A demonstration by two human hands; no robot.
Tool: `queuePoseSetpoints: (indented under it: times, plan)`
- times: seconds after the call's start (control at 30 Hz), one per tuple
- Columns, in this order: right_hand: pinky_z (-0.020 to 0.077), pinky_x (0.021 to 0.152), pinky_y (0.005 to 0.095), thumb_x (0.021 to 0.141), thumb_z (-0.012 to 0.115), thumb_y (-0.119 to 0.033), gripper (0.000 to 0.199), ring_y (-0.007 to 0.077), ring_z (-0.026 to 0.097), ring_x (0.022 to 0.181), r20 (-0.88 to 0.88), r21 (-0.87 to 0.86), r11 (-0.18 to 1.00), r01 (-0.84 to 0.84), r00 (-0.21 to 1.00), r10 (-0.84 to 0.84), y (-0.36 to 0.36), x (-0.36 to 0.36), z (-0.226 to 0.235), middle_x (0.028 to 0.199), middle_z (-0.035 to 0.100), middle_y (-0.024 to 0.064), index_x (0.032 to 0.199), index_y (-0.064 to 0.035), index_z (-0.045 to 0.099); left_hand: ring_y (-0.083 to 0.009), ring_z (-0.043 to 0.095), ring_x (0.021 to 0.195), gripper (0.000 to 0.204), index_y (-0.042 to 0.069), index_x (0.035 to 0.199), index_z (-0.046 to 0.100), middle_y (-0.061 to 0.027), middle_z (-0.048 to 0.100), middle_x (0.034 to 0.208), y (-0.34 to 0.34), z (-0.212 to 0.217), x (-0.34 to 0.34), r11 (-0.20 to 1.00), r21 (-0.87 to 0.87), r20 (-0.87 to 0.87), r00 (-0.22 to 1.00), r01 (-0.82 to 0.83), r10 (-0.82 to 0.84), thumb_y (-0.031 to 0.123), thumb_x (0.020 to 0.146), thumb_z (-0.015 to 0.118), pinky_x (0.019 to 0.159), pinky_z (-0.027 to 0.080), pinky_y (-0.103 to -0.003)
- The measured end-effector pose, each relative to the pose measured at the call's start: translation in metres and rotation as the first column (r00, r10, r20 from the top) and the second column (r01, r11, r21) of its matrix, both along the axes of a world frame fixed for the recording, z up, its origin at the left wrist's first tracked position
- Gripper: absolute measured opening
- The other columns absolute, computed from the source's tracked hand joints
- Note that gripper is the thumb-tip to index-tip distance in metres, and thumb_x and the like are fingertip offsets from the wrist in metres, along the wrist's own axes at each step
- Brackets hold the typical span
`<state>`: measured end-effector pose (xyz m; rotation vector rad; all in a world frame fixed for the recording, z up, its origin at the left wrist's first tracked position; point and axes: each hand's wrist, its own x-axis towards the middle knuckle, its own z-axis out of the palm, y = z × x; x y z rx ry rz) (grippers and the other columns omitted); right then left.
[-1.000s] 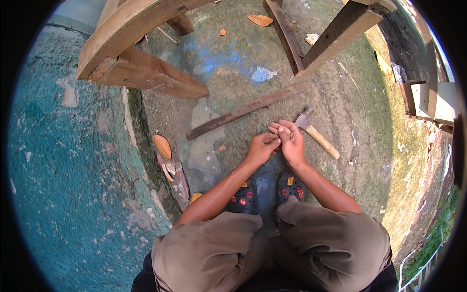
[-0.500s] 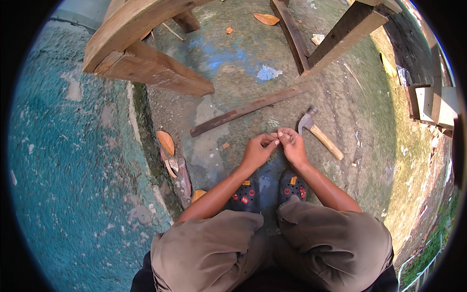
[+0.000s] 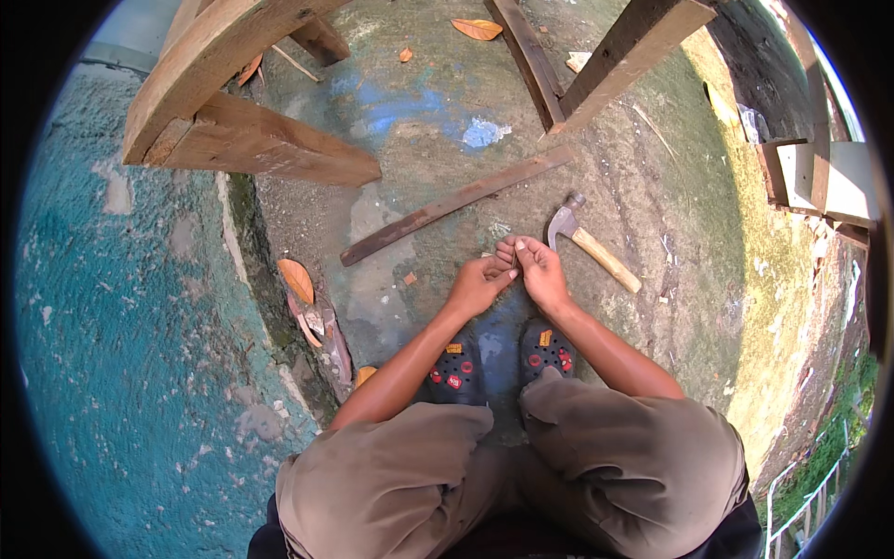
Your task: The person sits on the ground and uses a hammer to drive nails into a wooden frame, securing a wooden plank to the structure. The person repeatedly positions the plank and hammers nails to attach it.
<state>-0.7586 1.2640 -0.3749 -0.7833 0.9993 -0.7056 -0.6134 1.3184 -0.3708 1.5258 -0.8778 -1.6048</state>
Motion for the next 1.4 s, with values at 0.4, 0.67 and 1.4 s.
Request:
queuePoseSetpoints:
  times: [0.4, 0.67, 1.4]
  plan:
    - [0.0468, 0.086, 0.0287, 0.101, 0.065, -0.026, 0.03, 0.0118, 0.059, 0.093, -0.42, -0.503, 0.863, -0.047, 0.886, -0.196, -0.121, -0.048, 0.05, 0.102, 0.068, 0.004, 0.115, -0.0014, 0.073, -0.019, 0.063, 0.061, 0.039, 0.002, 0.112, 0.069, -0.0099, 0.066, 0.069, -0.046, 0.102, 0.037, 0.81, 0.101, 0.519, 0.664, 0.578, -0.538, 0.035, 0.091, 0.072, 0.061, 0.047, -0.038]
    - [0.0521, 0.071, 0.0269, 0.095, 0.071, -0.017, 0.021, 0.0068, 0.064, 0.078, -0.536, -0.618, 0.78, -0.098, 0.778, -0.327, -0.173, -0.05, 0.056, 0.084, 0.073, 0.0031, 0.109, -0.0017, 0.074, -0.0363, 0.069, 0.092, 0.037, 0.0, 0.112, 0.065, -0.0206, 0.069, 0.091, -0.116, 0.157, 0.078, 0.544, 0.201, 0.685, 0.28, 0.815, -0.672, 0.031, 0.092, 0.07, 0.08, 0.052, -0.045]
    - [0.0517, 0.087, 0.0409, 0.092, 0.064, -0.001, 0.024, 0.0374, 0.066, 0.095, -0.561, -0.824, 0.387, -0.413, 0.693, -0.454, -0.158, -0.052, 0.032, 0.105, 0.068, 0.0196, 0.116, 0.0008, 0.067, -0.0294, 0.056, 0.114, 0.039, 0.009, 0.124, 0.066, -0.01, 0.061, 0.119, -0.151, -0.001, -0.051, 0.788, -0.527, 0.794, 0.516, 0.319, 0.322, 0.023, 0.088, 0.072, 0.095, 0.042, -0.044]
